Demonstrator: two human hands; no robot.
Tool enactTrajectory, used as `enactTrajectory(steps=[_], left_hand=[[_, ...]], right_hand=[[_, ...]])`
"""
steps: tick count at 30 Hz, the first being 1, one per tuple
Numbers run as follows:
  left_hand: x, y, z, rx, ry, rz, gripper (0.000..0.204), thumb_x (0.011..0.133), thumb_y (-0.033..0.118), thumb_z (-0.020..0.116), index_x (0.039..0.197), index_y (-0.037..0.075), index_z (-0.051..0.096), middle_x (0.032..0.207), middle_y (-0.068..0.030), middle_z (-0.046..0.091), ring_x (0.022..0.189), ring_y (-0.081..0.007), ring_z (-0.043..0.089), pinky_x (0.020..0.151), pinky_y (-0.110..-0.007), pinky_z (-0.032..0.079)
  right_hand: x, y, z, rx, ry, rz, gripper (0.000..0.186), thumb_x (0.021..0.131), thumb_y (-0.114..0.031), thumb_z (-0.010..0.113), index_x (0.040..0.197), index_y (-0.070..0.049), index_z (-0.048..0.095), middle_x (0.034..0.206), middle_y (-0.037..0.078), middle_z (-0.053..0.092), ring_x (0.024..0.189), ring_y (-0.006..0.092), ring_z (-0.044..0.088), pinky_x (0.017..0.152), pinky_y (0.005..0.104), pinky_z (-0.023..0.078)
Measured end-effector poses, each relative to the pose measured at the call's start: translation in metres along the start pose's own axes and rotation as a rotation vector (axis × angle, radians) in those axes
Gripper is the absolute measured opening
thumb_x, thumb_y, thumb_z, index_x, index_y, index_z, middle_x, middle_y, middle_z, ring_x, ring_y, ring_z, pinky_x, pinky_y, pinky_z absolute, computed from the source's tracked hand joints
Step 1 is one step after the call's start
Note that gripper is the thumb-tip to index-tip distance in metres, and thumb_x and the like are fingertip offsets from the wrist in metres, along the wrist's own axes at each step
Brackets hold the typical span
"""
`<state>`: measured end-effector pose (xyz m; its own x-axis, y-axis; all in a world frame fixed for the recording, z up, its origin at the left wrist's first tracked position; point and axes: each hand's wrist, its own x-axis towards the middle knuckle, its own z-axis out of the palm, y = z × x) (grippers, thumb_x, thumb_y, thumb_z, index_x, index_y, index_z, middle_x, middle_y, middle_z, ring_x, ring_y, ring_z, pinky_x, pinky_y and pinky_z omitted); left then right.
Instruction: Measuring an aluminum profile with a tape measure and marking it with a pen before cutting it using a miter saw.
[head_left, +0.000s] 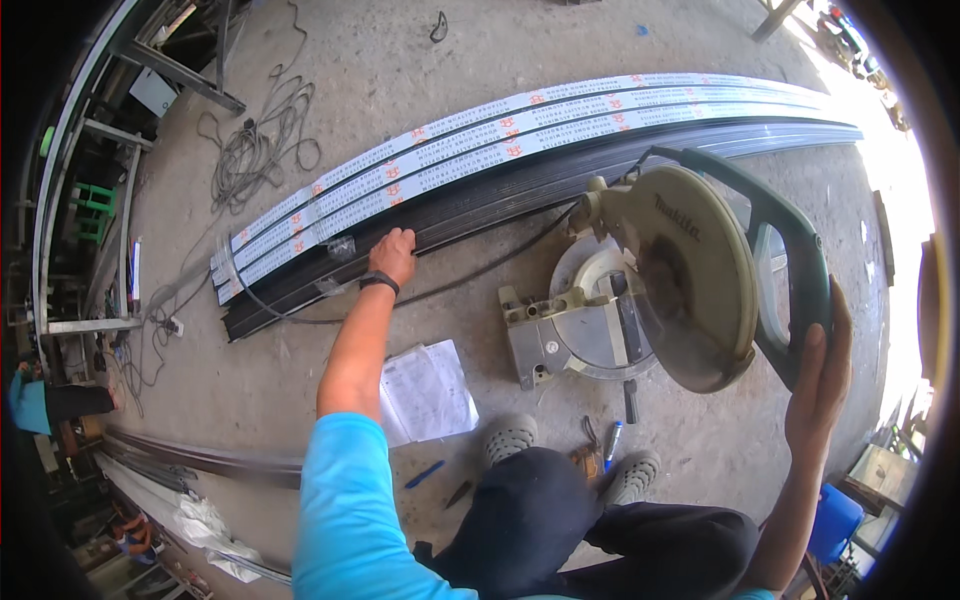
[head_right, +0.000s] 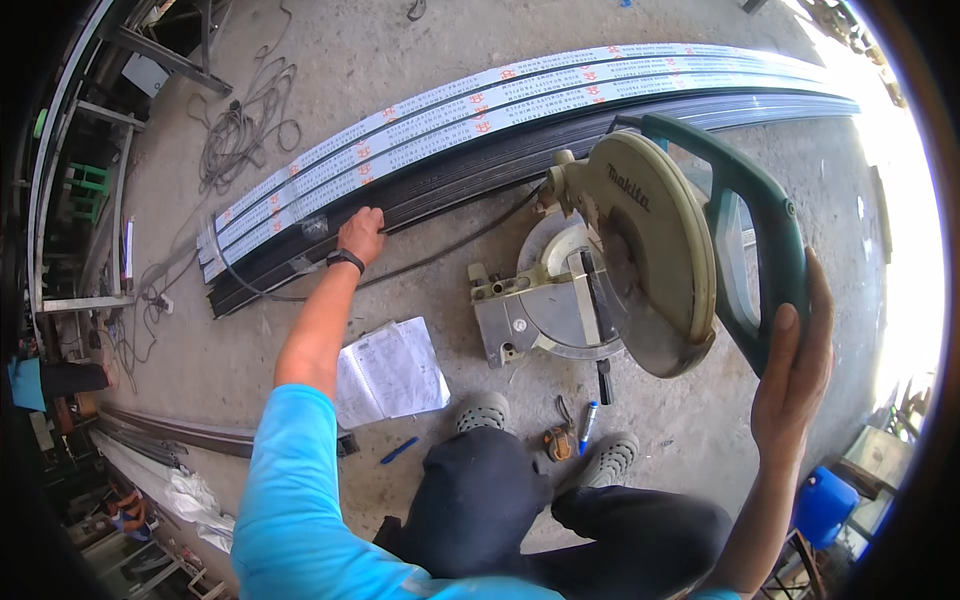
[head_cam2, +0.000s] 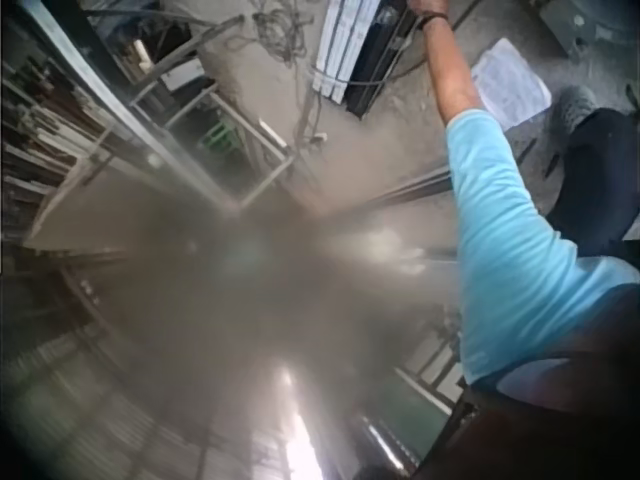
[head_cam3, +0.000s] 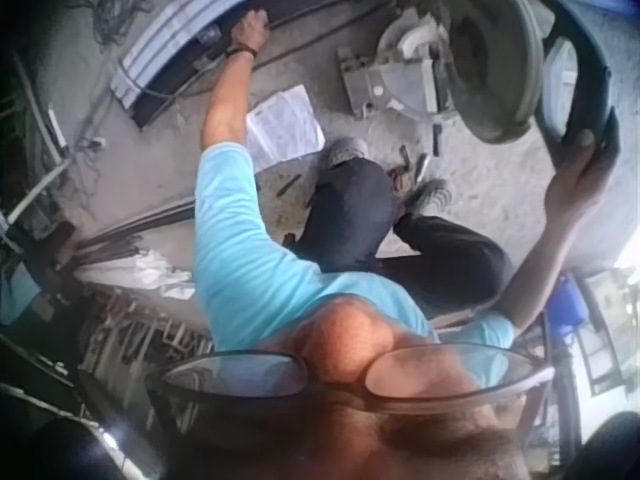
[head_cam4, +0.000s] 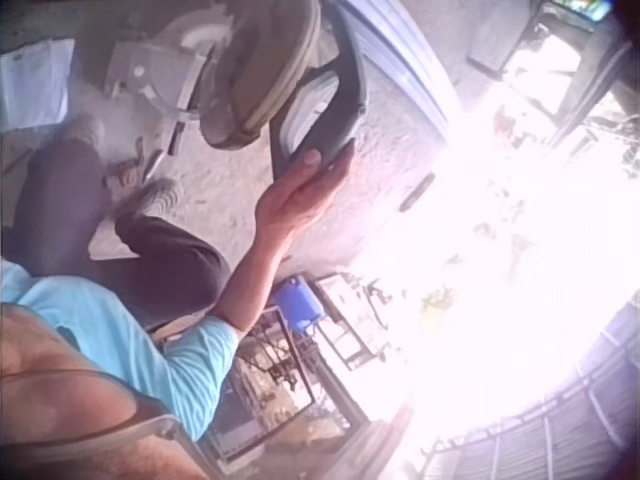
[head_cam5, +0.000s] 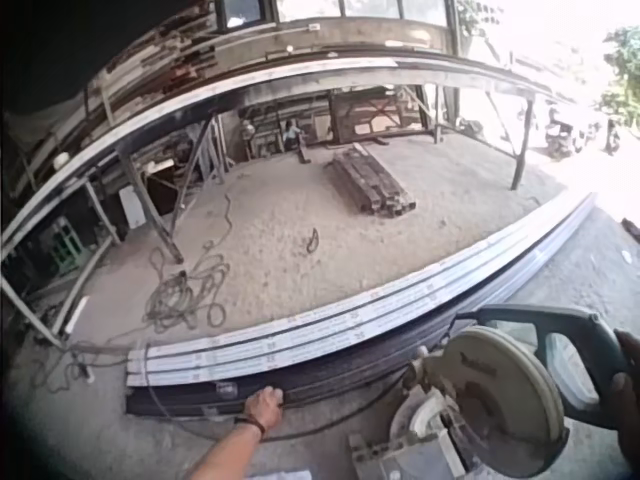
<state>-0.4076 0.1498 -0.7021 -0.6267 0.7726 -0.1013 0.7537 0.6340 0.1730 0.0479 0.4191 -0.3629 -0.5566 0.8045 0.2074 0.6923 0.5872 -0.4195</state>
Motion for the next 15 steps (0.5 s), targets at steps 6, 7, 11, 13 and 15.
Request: enactTrajectory(steps=[6, 7, 11, 13, 15], left_hand=[[0.008, -0.011, -0.007, -0.044, 0.125, -0.016, 0.024, 0.075, 0.009, 0.073, 0.091, 0.01, 0.056, 0.093, -0.0122, 0.057, 0.094, -0.0352, 0.062, 0.078, -0.049, 0.052], [0.008, -0.011, -0.006, -0.059, 0.07, -0.01, 0.024, 0.075, 0.009, 0.073, 0.091, 0.01, 0.056, 0.093, -0.0122, 0.057, 0.094, -0.0352, 0.062, 0.078, -0.049, 0.052], [-0.001, -0.009, -0.006, -0.119, 0.06, -0.02, 0.024, 0.075, 0.008, 0.074, 0.09, 0.009, 0.056, 0.093, -0.0112, 0.057, 0.095, -0.0347, 0.061, 0.078, -0.049, 0.051], [-0.003, -0.008, -0.007, -0.114, 0.099, 0.024, 0.025, 0.074, 0.008, 0.075, 0.09, 0.009, 0.056, 0.094, -0.0106, 0.057, 0.097, -0.0345, 0.061, 0.078, -0.049, 0.051], [-0.004, -0.007, -0.01, -0.069, 0.067, -0.004, 0.024, 0.074, 0.008, 0.075, 0.088, 0.009, 0.056, 0.094, -0.0097, 0.057, 0.098, -0.034, 0.061, 0.079, -0.048, 0.052]], right_hand=[[-0.007, 0.006, 0.002, -0.017, 0.013, -0.011, 0.048, 0.108, -0.036, 0.038, 0.15, -0.012, 0.04, 0.139, 0.018, 0.055, 0.122, 0.0285, 0.058, 0.1, 0.0416, 0.047], [-0.008, 0.008, 0.003, -0.023, 0.007, -0.003, 0.048, 0.108, -0.036, 0.038, 0.15, -0.012, 0.04, 0.139, 0.018, 0.055, 0.122, 0.0285, 0.058, 0.1, 0.0416, 0.047], [-0.013, 0.014, 0.005, 0.02, -0.009, 0.027, 0.049, 0.108, -0.034, 0.038, 0.151, -0.01, 0.037, 0.144, 0.017, 0.05, 0.129, 0.0286, 0.052, 0.106, 0.0422, 0.043], [-0.014, 0.014, 0.005, -0.01, -0.009, 0.001, 0.049, 0.108, -0.033, 0.037, 0.152, -0.009, 0.036, 0.145, 0.017, 0.049, 0.13, 0.028, 0.051, 0.107, 0.0418, 0.043], [-0.013, 0.013, 0.005, 0.006, -0.009, -0.008, 0.049, 0.108, -0.032, 0.037, 0.152, -0.009, 0.037, 0.145, 0.017, 0.048, 0.131, 0.0281, 0.051, 0.107, 0.0417, 0.043]])
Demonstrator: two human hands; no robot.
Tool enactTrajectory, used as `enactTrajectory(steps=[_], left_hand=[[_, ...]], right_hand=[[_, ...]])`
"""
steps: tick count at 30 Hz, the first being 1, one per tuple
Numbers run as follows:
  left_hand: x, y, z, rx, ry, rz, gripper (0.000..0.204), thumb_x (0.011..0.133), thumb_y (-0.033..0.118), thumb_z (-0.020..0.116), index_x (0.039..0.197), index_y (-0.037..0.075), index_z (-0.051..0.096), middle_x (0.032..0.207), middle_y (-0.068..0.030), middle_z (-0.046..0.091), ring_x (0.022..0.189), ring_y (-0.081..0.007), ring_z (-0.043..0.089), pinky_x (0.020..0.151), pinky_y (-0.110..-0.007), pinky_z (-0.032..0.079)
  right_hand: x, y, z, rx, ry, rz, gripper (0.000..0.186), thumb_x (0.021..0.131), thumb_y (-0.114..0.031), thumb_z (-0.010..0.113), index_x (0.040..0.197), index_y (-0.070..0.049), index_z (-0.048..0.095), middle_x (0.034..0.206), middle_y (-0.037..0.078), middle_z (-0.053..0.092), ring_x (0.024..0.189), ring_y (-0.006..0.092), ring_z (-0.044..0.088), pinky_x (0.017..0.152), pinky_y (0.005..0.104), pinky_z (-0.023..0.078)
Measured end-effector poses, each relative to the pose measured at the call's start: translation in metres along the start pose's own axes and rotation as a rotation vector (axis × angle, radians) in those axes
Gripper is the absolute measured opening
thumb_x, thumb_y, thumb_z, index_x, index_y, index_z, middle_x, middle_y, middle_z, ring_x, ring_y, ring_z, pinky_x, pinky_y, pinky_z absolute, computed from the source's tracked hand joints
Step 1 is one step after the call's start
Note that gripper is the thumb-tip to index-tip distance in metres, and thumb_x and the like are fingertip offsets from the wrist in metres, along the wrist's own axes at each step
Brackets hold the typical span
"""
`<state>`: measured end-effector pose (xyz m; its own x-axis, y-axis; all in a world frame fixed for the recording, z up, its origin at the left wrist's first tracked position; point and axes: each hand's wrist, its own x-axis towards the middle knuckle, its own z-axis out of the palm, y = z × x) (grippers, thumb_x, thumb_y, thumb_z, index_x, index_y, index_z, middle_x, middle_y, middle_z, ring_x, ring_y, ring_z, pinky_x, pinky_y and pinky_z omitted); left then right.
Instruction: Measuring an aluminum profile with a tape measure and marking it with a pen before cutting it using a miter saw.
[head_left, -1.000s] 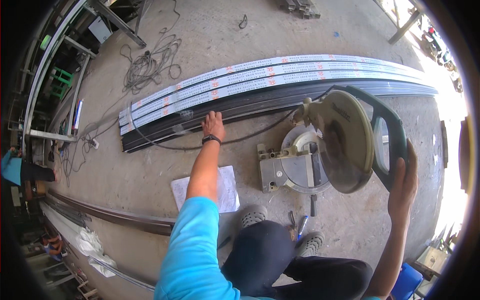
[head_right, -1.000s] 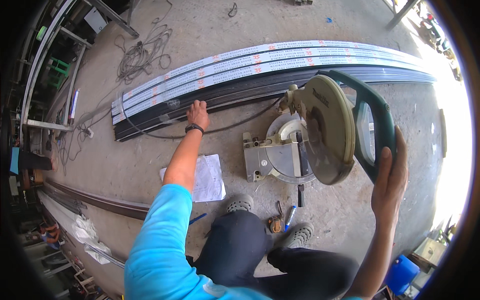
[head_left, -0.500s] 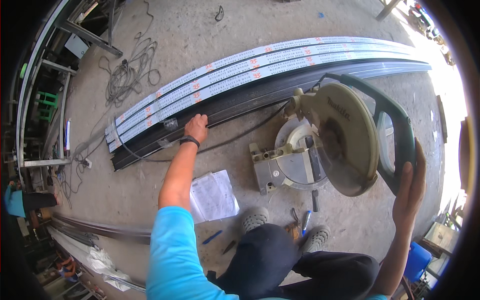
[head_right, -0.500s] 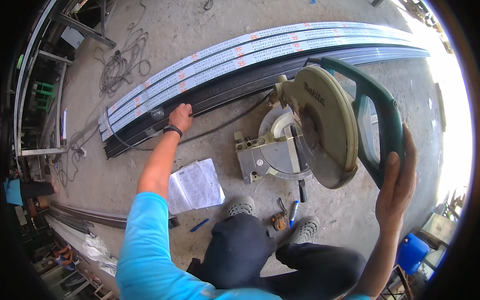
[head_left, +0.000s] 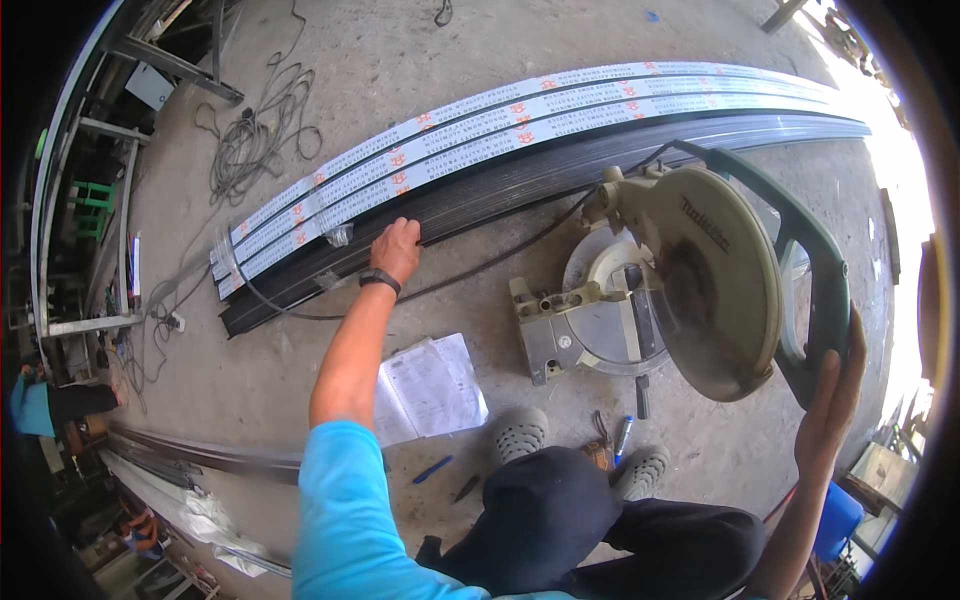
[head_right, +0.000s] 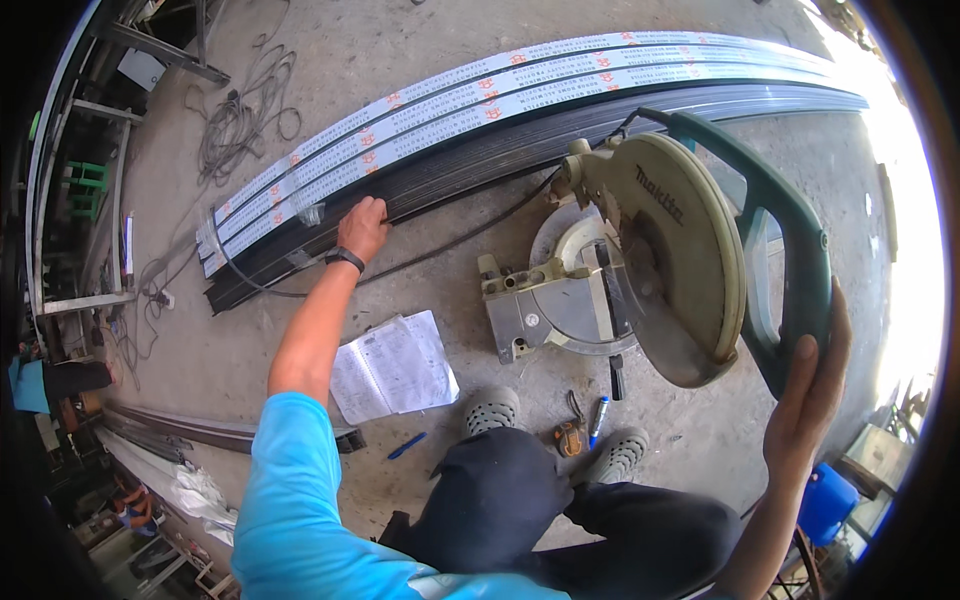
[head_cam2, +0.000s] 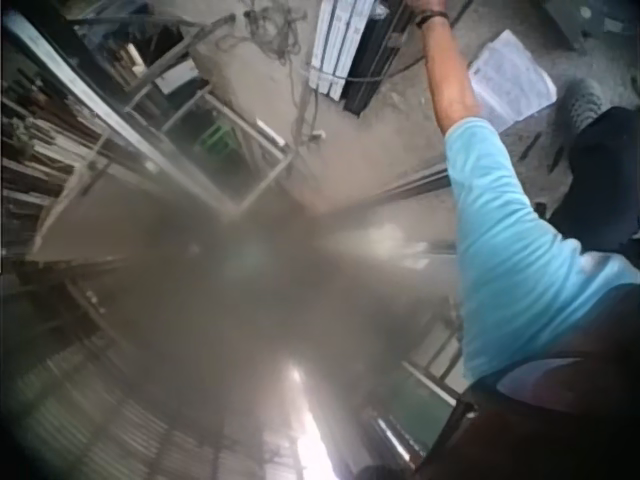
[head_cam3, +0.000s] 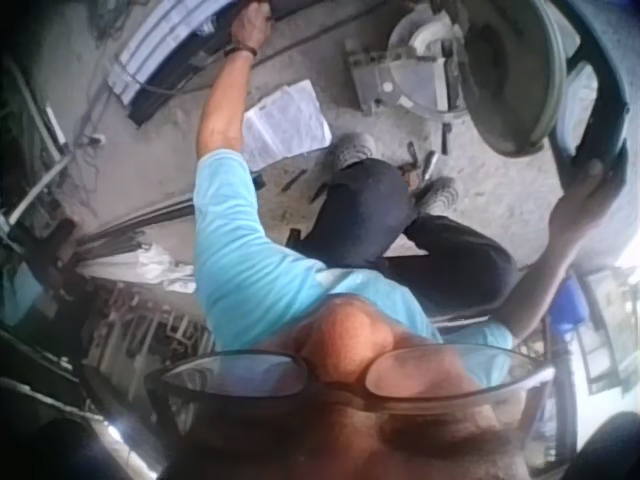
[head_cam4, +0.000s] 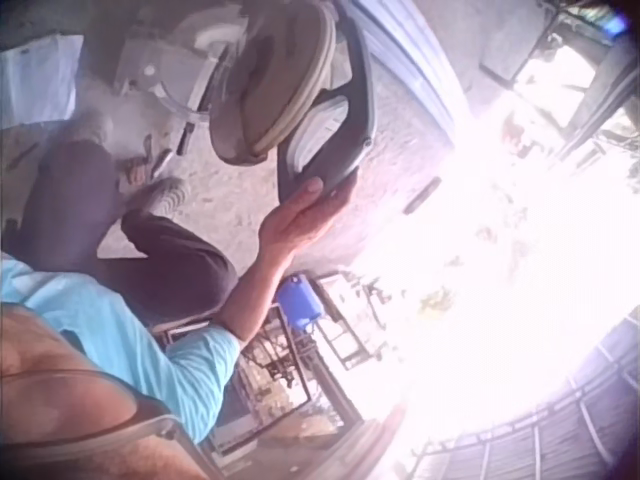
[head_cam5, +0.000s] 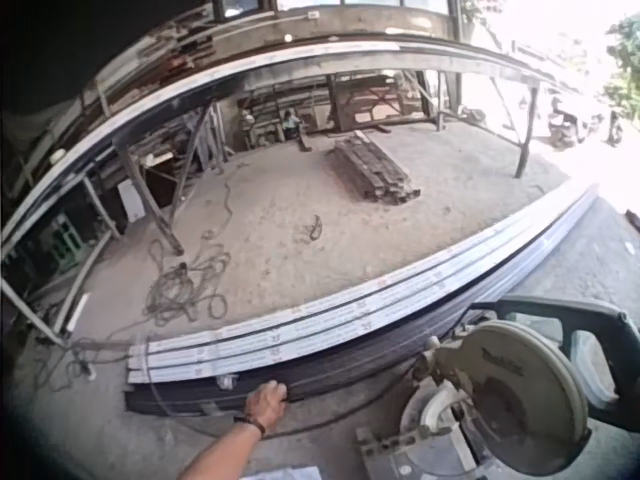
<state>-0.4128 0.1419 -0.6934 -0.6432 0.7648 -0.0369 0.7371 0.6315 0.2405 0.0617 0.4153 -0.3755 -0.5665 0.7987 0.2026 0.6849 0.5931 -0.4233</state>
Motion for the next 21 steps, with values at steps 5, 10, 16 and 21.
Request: enactTrajectory(steps=[5, 10, 16, 21], left_hand=[[0.018, 0.002, 0.001, -0.034, -0.029, -0.173, 0.056, 0.076, 0.008, 0.077, 0.121, 0.008, 0.044, 0.11, -0.0227, 0.056, 0.103, -0.0416, 0.062, 0.085, -0.049, 0.054], [0.045, 0.001, -0.009, 0.059, -0.097, -0.145, 0.085, 0.071, 0.006, 0.078, 0.143, 0.01, 0.033, 0.121, -0.0264, 0.05, 0.106, -0.044, 0.062, 0.091, -0.047, 0.054], [0.037, 0.007, -0.011, 0.108, -0.201, -0.097, 0.084, 0.066, 0.012, 0.081, 0.138, 0.007, 0.038, 0.118, -0.0231, 0.05, 0.112, -0.0444, 0.058, 0.092, -0.048, 0.053], [0.032, 0.011, -0.01, 0.084, -0.18, -0.221, 0.08, 0.064, 0.014, 0.084, 0.131, 0.003, 0.042, 0.121, -0.0206, 0.054, 0.109, -0.0431, 0.06, 0.091, -0.048, 0.053]], right_hand=[[0.001, -0.003, 0.0, 0.078, -0.02, 0.048, 0.049, 0.108, -0.031, 0.036, 0.152, -0.009, 0.036, 0.145, 0.017, 0.048, 0.131, 0.0283, 0.051, 0.107, 0.0414, 0.043], [-0.001, -0.003, -0.001, 0.055, -0.017, 0.098, 0.049, 0.108, -0.032, 0.036, 0.152, -0.009, 0.036, 0.145, 0.016, 0.047, 0.131, 0.0278, 0.05, 0.108, 0.042, 0.043], [-0.001, 0.003, 0.0, -0.01, -0.014, 0.016, 0.049, 0.108, -0.032, 0.037, 0.152, -0.01, 0.036, 0.146, 0.017, 0.047, 0.133, 0.0286, 0.05, 0.108, 0.0425, 0.043], [-0.002, 0.005, -0.001, 0.001, -0.016, 0.055, 0.048, 0.108, -0.031, 0.037, 0.152, -0.011, 0.037, 0.147, 0.017, 0.047, 0.133, 0.0294, 0.049, 0.108, 0.0422, 0.043]])
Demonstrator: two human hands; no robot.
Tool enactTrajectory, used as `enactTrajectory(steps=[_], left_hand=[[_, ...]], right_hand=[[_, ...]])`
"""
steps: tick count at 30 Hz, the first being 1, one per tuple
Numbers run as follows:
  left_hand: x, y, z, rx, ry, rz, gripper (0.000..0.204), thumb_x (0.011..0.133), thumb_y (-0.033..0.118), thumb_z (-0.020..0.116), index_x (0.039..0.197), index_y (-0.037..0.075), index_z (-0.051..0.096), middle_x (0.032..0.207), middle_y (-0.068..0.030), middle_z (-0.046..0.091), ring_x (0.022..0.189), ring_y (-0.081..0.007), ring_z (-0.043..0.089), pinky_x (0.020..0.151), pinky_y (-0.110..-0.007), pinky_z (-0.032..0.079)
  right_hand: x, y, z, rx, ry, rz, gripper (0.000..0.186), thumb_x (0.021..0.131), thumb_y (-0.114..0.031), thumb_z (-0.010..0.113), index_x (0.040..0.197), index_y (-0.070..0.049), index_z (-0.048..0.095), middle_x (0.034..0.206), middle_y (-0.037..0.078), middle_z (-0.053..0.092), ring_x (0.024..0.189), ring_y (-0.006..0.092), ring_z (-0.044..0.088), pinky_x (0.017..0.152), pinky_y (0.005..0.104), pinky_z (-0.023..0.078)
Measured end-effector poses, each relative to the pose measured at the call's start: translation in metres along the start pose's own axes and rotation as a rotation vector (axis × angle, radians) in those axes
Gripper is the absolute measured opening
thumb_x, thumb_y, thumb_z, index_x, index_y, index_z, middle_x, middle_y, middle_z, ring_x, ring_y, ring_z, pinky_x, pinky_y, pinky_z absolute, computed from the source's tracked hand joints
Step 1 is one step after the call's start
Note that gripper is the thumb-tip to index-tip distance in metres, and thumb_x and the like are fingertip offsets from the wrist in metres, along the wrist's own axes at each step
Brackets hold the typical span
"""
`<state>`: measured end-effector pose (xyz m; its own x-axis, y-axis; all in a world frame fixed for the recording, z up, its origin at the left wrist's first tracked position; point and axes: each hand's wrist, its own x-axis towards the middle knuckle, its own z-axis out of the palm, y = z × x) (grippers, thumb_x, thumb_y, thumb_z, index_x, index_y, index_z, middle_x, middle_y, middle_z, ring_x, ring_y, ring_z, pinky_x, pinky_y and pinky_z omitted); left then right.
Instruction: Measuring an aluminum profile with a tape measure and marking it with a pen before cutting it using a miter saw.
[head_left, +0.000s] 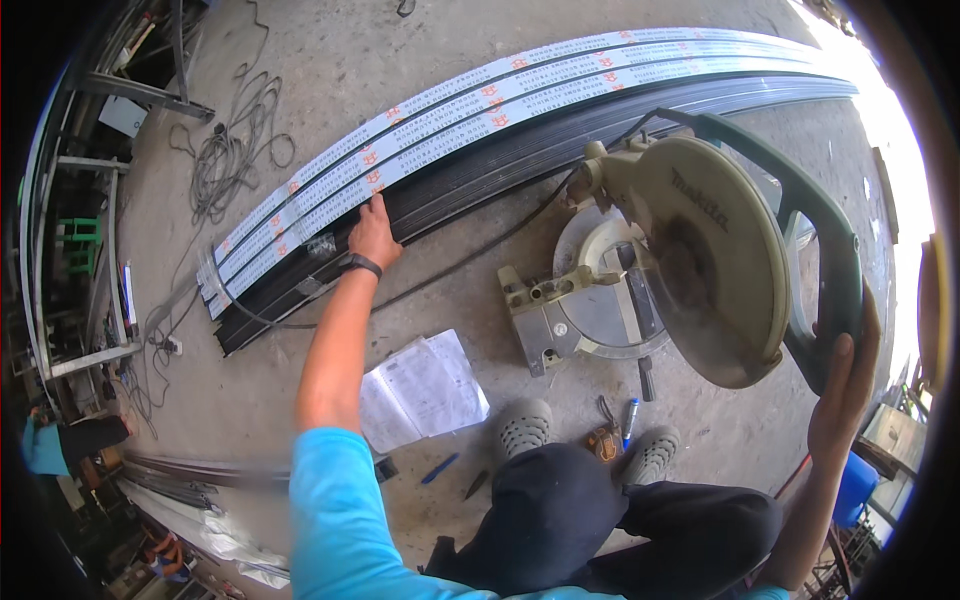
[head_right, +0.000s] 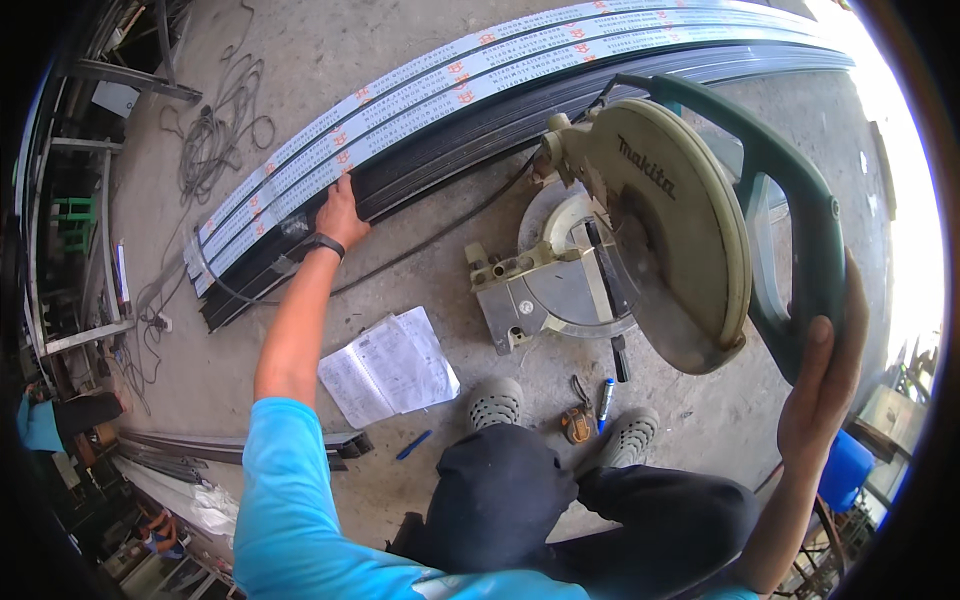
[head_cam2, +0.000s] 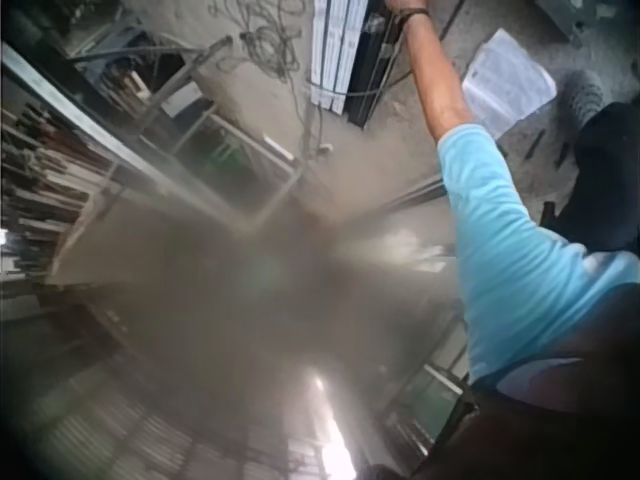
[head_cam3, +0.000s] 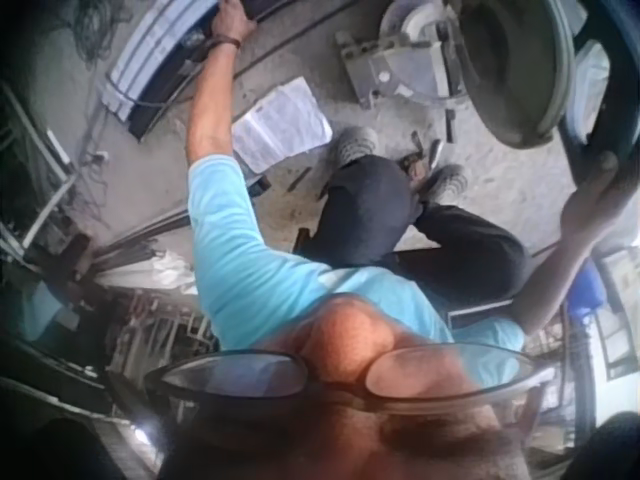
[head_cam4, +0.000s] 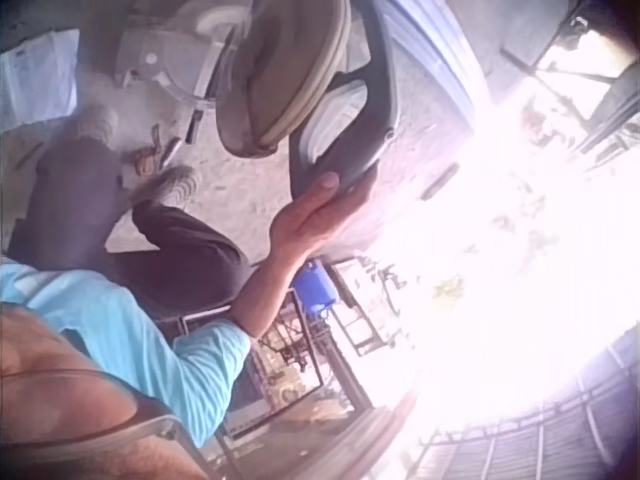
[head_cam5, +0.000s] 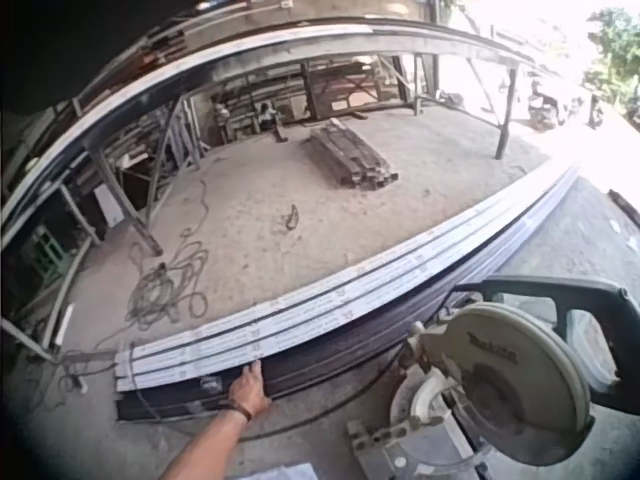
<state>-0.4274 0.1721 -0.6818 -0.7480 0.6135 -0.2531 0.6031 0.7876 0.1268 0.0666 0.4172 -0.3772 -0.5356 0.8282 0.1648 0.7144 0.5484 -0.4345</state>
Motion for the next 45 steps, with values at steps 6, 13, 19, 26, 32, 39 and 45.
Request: enactTrajectory(steps=[6, 13, 19, 26, 32, 39, 45], left_hand=[[-0.014, 0.006, -0.018, 0.172, 0.129, 0.151, 0.069, 0.06, 0.017, 0.086, 0.117, 0.006, 0.05, 0.117, -0.0162, 0.053, 0.114, -0.0368, 0.055, 0.086, -0.047, 0.053], [0.011, -0.008, -0.059, 0.034, 0.086, 0.149, 0.073, 0.058, 0.025, 0.086, 0.118, 0.004, 0.049, 0.102, -0.0216, 0.067, 0.101, -0.0407, 0.064, 0.088, -0.047, 0.051], [0.006, -0.003, -0.119, 0.008, 0.397, 0.327, 0.073, 0.059, 0.026, 0.084, 0.123, 0.007, 0.054, 0.119, -0.0172, 0.062, 0.115, -0.0362, 0.058, 0.095, -0.045, 0.045], [0.003, 0.056, -0.137, -0.121, 0.393, 0.487, 0.079, 0.058, 0.032, 0.083, 0.127, 0.006, 0.054, 0.12, -0.0175, 0.062, 0.112, -0.037, 0.059, 0.092, -0.047, 0.049], [0.006, 0.17, -0.129, -0.255, 0.237, 0.559, 0.077, 0.058, 0.033, 0.083, 0.12, 0.003, 0.05, 0.113, -0.0216, 0.062, 0.105, -0.0384, 0.062, 0.088, -0.049, 0.05], [0.047, 0.234, -0.103, -0.301, 0.121, 0.596, 0.086, 0.056, 0.039, 0.088, 0.121, 0.001, 0.047, 0.111, -0.024, 0.061, 0.107, -0.0392, 0.063, 0.092, -0.049, 0.051], [0.068, 0.201, -0.049, -0.455, 0.052, 0.538, 0.078, 0.062, 0.041, 0.082, 0.124, 0.002, 0.053, 0.119, -0.0193, 0.062, 0.116, -0.0352, 0.059, 0.1, -0.043, 0.046]], right_hand=[[0.001, -0.001, 0.0, 0.001, 0.008, -0.03, 0.048, 0.108, -0.031, 0.038, 0.152, -0.011, 0.036, 0.147, 0.016, 0.047, 0.133, 0.0297, 0.049, 0.108, 0.0426, 0.043], [0.0, 0.001, -0.001, 0.07, -0.011, 0.0, 0.048, 0.108, -0.028, 0.038, 0.152, -0.01, 0.036, 0.146, 0.016, 0.046, 0.131, 0.0281, 0.05, 0.108, 0.042, 0.043], [0.001, -0.004, -0.001, 0.054, -0.001, 0.007, 0.048, 0.108, -0.029, 0.041, 0.151, -0.009, 0.038, 0.142, 0.016, 0.05, 0.127, 0.0259, 0.053, 0.104, 0.0396, 0.045], [-0.001, -0.007, -0.001, -0.008, 0.037, 0.001, 0.047, 0.108, -0.033, 0.041, 0.149, -0.011, 0.04, 0.134, 0.016, 0.055, 0.116, 0.0243, 0.057, 0.098, 0.0377, 0.046], [0.01, -0.012, -0.026, 0.317, -0.132, -0.011, 0.057, 0.107, -0.046, 0.036, 0.149, -0.009, 0.041, 0.144, 0.014, 0.048, 0.133, 0.0231, 0.045, 0.108, 0.0379, 0.037], [0.02, -0.021, -0.024, 0.195, -0.161, -0.079, 0.054, 0.105, -0.038, 0.042, 0.149, -0.007, 0.04, 0.146, 0.015, 0.047, 0.134, 0.0256, 0.044, 0.112, 0.0383, 0.032], [0.02, -0.014, -0.006, 0.218, -0.121, 0.004, 0.051, 0.105, -0.029, 0.047, 0.149, -0.006, 0.039, 0.144, 0.015, 0.047, 0.132, 0.0248, 0.044, 0.11, 0.0361, 0.032]])
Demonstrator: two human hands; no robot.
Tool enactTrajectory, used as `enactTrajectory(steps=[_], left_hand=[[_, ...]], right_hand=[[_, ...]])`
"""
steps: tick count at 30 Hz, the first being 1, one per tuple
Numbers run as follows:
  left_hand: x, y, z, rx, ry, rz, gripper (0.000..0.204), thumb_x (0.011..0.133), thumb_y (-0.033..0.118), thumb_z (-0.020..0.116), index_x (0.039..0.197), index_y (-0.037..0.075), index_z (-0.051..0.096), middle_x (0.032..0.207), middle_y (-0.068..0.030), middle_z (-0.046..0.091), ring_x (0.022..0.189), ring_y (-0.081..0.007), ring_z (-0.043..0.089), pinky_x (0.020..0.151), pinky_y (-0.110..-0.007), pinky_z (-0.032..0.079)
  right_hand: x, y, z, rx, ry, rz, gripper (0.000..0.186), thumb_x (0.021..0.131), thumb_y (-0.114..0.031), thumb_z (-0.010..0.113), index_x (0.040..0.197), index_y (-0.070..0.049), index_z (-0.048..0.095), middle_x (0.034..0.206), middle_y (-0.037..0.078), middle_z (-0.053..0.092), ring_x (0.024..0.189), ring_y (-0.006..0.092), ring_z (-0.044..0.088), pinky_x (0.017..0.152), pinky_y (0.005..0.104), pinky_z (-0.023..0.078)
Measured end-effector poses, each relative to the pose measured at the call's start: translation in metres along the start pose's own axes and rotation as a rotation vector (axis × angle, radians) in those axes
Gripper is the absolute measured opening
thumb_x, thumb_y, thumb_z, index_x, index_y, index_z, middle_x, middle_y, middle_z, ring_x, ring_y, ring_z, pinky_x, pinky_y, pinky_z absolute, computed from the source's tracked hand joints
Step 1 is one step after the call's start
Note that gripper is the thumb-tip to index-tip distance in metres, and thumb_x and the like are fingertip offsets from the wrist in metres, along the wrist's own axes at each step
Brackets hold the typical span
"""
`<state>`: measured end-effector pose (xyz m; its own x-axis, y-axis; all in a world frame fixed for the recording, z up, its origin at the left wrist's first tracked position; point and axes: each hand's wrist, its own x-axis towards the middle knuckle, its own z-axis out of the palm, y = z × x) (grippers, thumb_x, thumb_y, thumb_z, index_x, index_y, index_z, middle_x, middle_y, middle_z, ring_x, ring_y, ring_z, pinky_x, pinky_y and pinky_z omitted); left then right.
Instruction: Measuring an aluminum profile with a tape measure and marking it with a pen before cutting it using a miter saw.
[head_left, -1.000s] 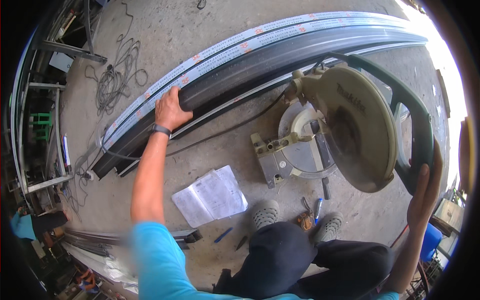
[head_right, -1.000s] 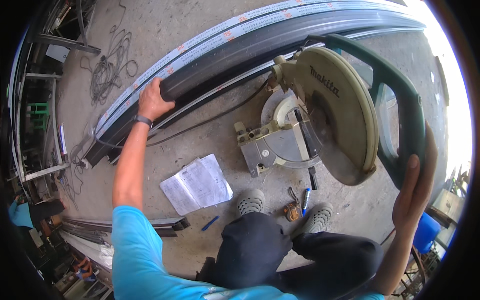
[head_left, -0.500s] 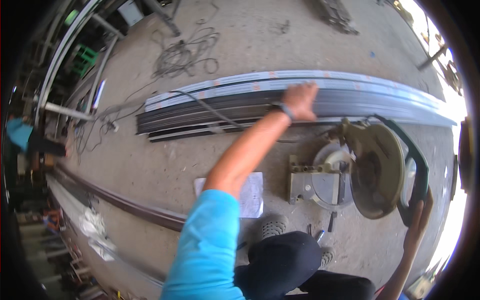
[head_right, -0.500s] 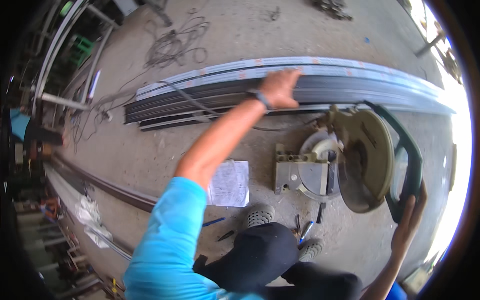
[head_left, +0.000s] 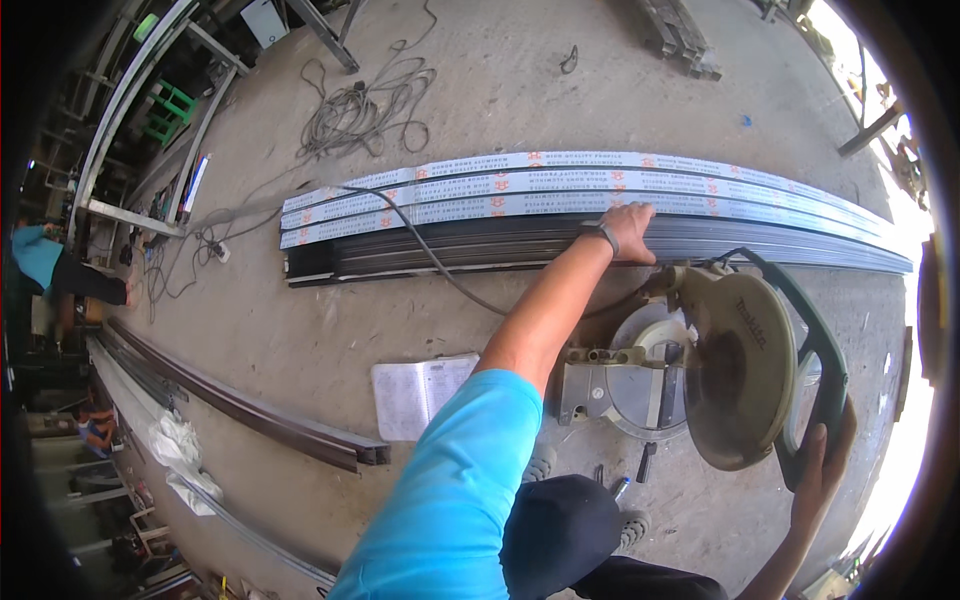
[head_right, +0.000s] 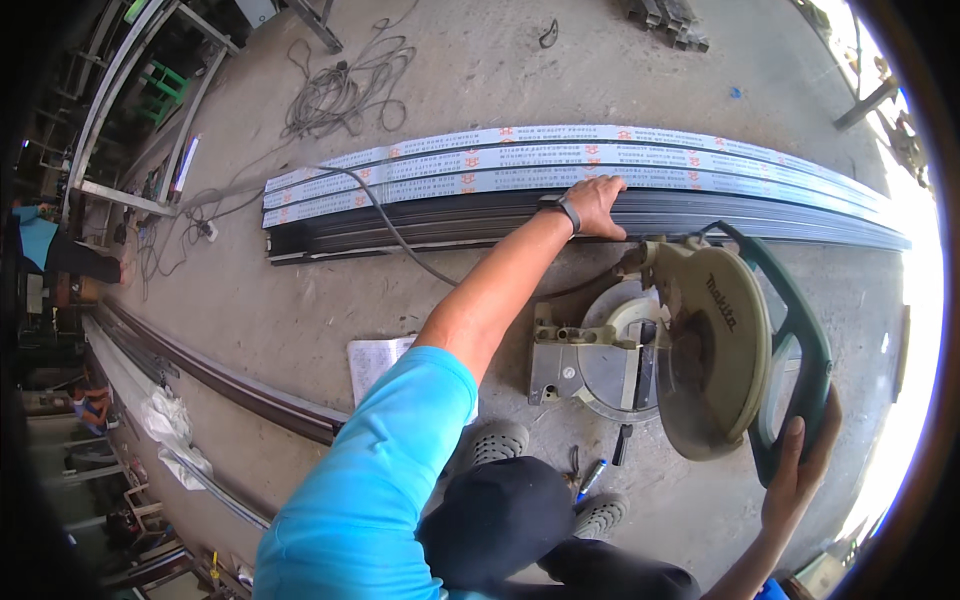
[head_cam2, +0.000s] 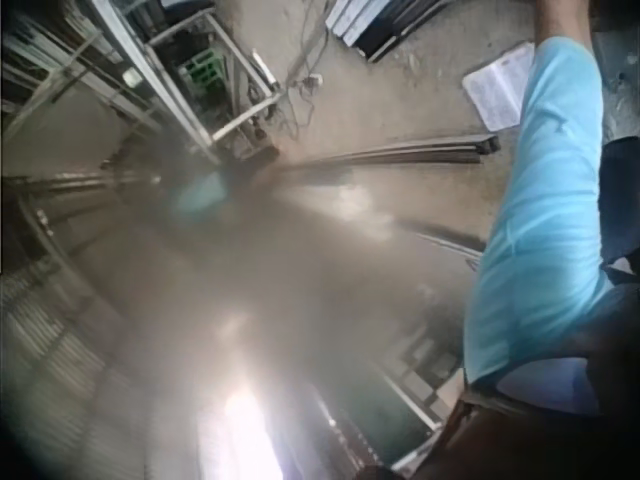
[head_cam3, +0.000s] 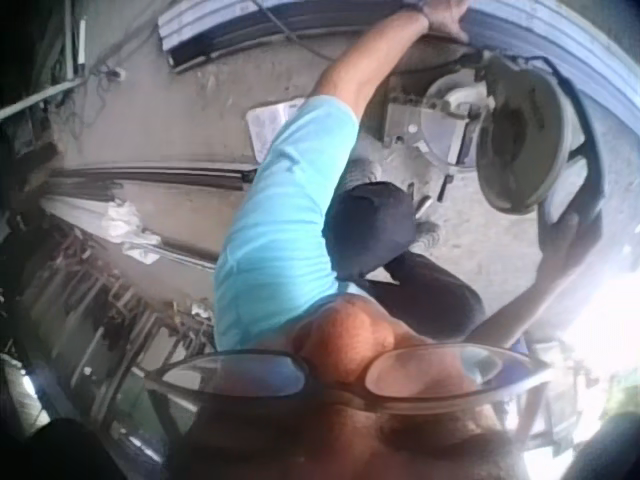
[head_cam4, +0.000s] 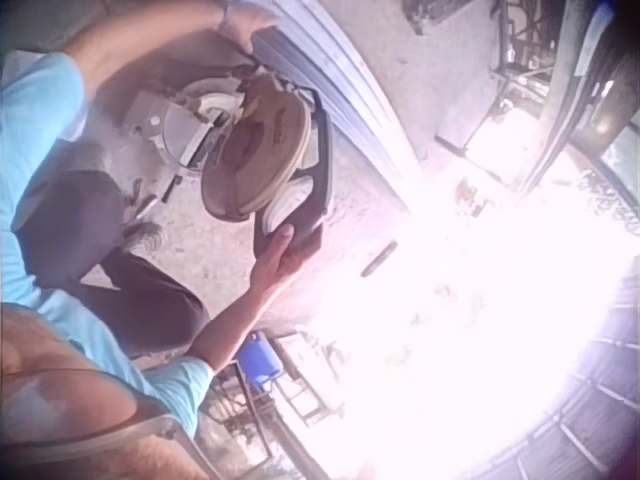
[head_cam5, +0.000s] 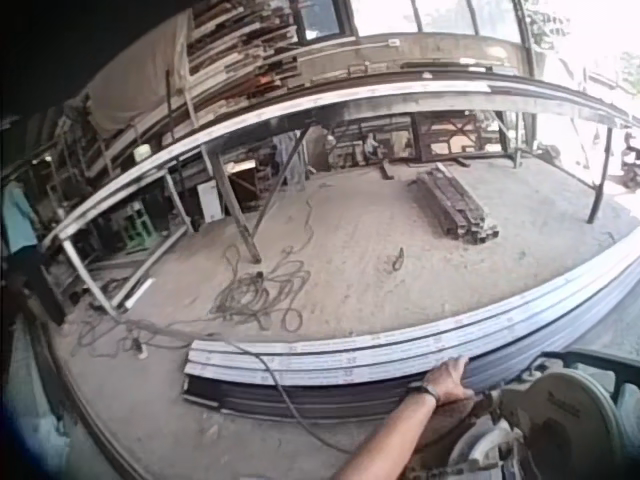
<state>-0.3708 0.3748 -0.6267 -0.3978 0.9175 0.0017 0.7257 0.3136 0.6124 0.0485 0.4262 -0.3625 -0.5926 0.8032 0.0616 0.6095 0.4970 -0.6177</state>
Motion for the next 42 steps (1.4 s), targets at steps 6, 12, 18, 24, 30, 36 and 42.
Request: enactTrajectory(steps=[6, 12, 18, 24, 30, 36, 42], left_hand=[[-0.08, -0.07, -0.04, 0.077, -0.158, -0.351, 0.097, 0.066, 0.076, 0.069, 0.135, 0.008, 0.055, 0.134, -0.0168, 0.057, 0.13, -0.0337, 0.05, 0.107, -0.051, 0.038], [-0.231, -0.167, -0.074, 0.32, -0.063, -0.553, 0.087, 0.067, 0.051, 0.081, 0.137, 0.01, 0.049, 0.14, -0.0154, 0.043, 0.13, -0.0355, 0.045, 0.105, -0.053, 0.04], [-0.341, -0.207, -0.087, 0.407, 0.026, -1.017, 0.1, 0.071, 0.025, 0.084, 0.152, 0.01, 0.025, 0.162, -0.017, 0.016, 0.144, -0.0391, 0.03, 0.11, -0.056, 0.04], [-0.388, -0.236, -0.126, 0.224, -0.141, -1.628, 0.102, 0.072, 0.022, 0.081, 0.153, 0.006, 0.021, 0.153, -0.02, 0.033, 0.136, -0.035, 0.044, 0.107, -0.055, 0.042], [-0.375, -0.237, -0.097, -0.16, 0.554, -1.161, 0.116, 0.068, 0.03, 0.086, 0.151, -0.009, 0.014, 0.153, -0.0316, 0.026, 0.144, -0.0418, 0.03, 0.118, -0.04, 0.03], [-0.38, -0.292, -0.084, -0.56, 0.96, -1.109, 0.119, 0.064, 0.034, 0.088, 0.146, -0.017, 0.018, 0.154, -0.0334, 0.027, 0.146, -0.0383, 0.028, 0.12, -0.036, 0.025], [-0.385, -0.337, -0.086, -0.736, 1.124, -1.007, 0.061, 0.064, 0.028, 0.088, 0.104, -0.008, 0.061, 0.111, -0.0258, 0.063, 0.103, -0.0358, 0.062, 0.091, -0.042, 0.049]], right_hand=[[0.001, -0.003, -0.003, 0.06, -0.037, -0.028, 0.051, 0.106, -0.029, 0.045, 0.149, -0.003, 0.038, 0.143, 0.015, 0.048, 0.131, 0.024, 0.044, 0.108, 0.0354, 0.034], [0.001, -0.002, 0.003, -0.002, -0.046, -0.047, 0.053, 0.105, -0.032, 0.046, 0.148, -0.002, 0.038, 0.144, 0.016, 0.047, 0.132, 0.026, 0.044, 0.109, 0.0371, 0.034], [-0.003, -0.004, 0.006, -0.085, -0.039, -0.074, 0.055, 0.104, -0.034, 0.048, 0.148, -0.002, 0.038, 0.144, 0.017, 0.046, 0.132, 0.0279, 0.045, 0.109, 0.0388, 0.034], [0.0, 0.017, 0.001, -0.18, -0.011, -0.109, 0.057, 0.103, -0.037, 0.049, 0.148, -0.002, 0.038, 0.145, 0.018, 0.045, 0.132, 0.0299, 0.045, 0.109, 0.0405, 0.034], [0.025, 0.061, -0.011, -0.784, 0.05, -0.501, 0.06, 0.102, -0.039, 0.05, 0.147, -0.002, 0.038, 0.145, 0.019, 0.044, 0.133, 0.0318, 0.045, 0.109, 0.0422, 0.035], [0.023, 0.072, -0.005, -0.773, 0.106, -0.658, 0.058, 0.094, -0.024, 0.064, 0.144, -0.005, 0.04, 0.139, 0.022, 0.048, 0.121, 0.0387, 0.053, 0.1, 0.0444, 0.045], [0.013, 0.038, 0.002, 0.007, 0.07, 0.096, 0.053, 0.101, -0.032, 0.056, 0.145, -0.005, 0.042, 0.129, 0.016, 0.056, 0.116, 0.0265, 0.055, 0.099, 0.0383, 0.044]])
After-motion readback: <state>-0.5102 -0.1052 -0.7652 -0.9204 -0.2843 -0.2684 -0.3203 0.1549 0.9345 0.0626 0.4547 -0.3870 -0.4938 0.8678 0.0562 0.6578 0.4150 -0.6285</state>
